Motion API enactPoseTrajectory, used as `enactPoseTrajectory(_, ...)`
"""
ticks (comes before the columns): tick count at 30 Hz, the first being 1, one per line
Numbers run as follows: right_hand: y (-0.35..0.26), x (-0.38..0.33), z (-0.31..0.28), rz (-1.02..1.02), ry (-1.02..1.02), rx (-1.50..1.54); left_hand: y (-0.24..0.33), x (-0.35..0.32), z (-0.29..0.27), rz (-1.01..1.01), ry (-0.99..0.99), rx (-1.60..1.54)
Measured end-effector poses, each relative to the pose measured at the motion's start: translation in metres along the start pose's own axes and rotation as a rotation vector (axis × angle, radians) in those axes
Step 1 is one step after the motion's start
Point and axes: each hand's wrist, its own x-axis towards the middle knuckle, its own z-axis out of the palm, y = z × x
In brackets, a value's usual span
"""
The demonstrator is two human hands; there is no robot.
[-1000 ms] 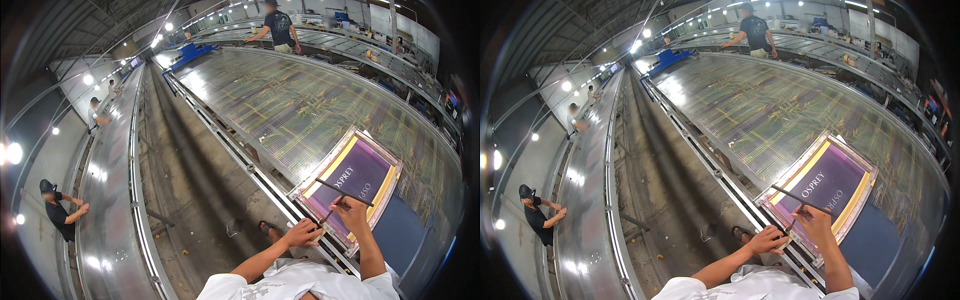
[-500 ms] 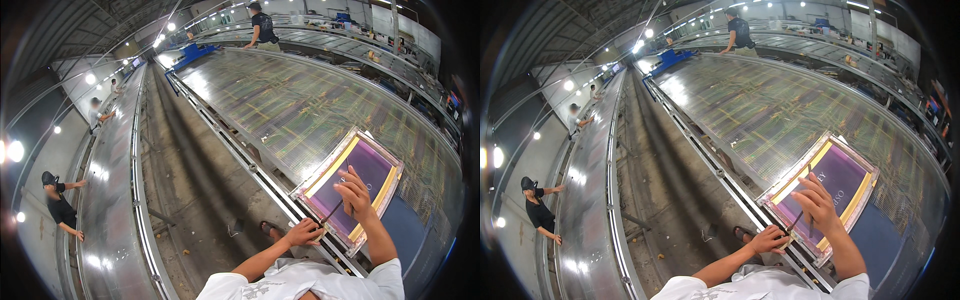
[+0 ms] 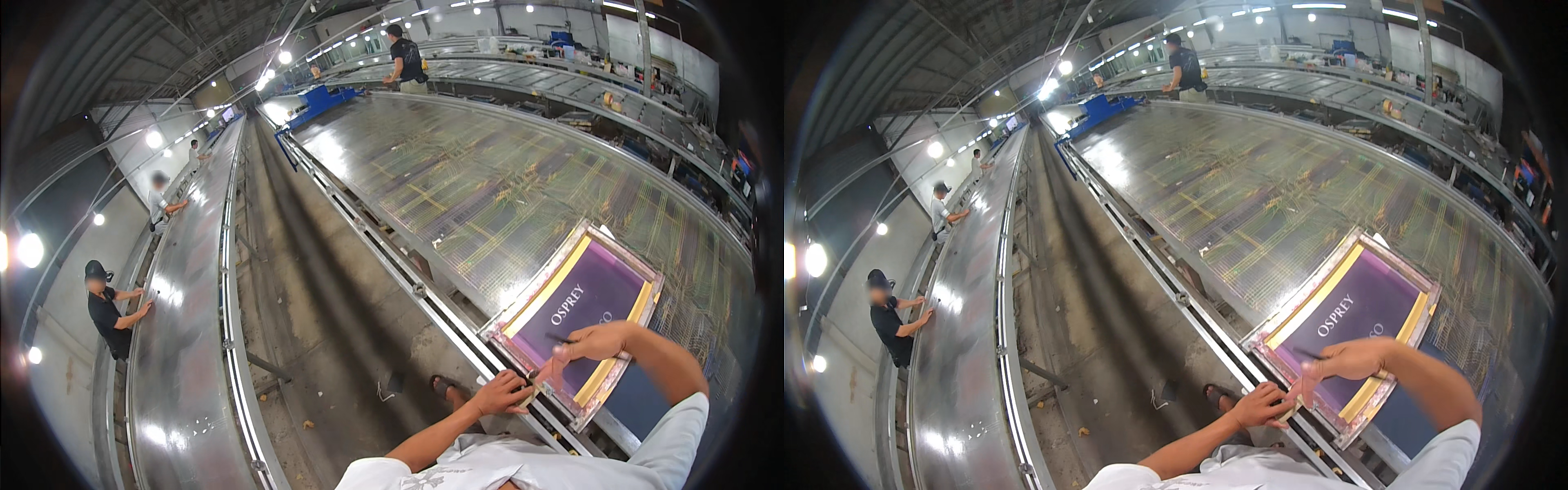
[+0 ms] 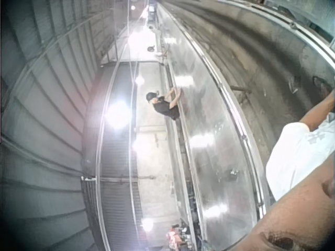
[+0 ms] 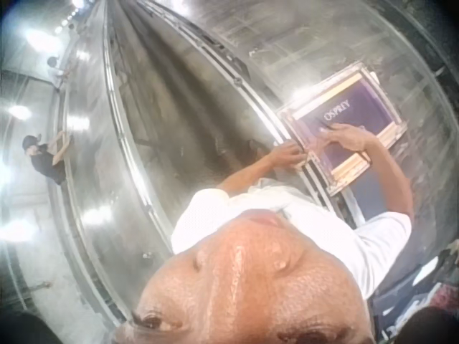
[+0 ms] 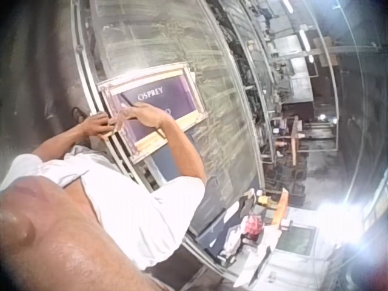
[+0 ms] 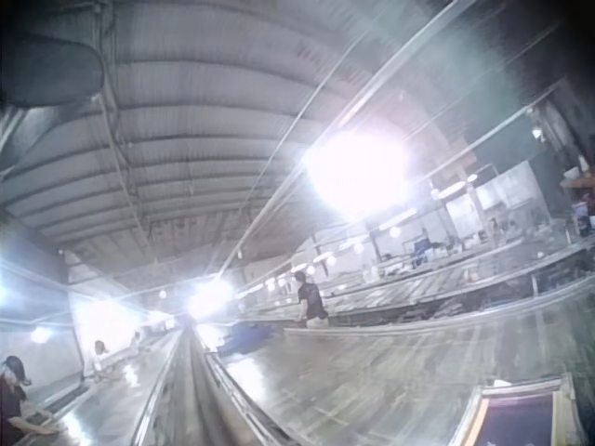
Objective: The person aligns a purple Osprey screen on a metal frame, uses a screwdriver to tighten fasteners, and repeatedly places a white template over the screen to check alignment. The person adjusts the screen edges and secures it to the frame.
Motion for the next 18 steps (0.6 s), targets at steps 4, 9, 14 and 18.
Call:
enactPoseTrajectory(4, 0.038, 0.025, 0.028, -0.427, 0.447, 0.897, 0.005, -0.004, -0.009, -0.048, -0.026, 0.017)
enactPoseTrajectory(9, 0.061, 0.069, 0.073, -0.963, 1.067, 1.009, 0.001, -0.003, -0.009, -0.019, -0.024, -0.003)
enactPoseTrajectory(14, 0.067, 0.064, 0.093, -0.680, 1.061, 0.462, 0.003, -0.003, -0.009, -0.052, -0.061, -0.029)
enactPoseTrajectory(18, 0.058, 0.033, 0.082, -0.443, 1.044, -0.231, 0.008, -0.007, -0.011, -0.088, -0.084, -0.031)
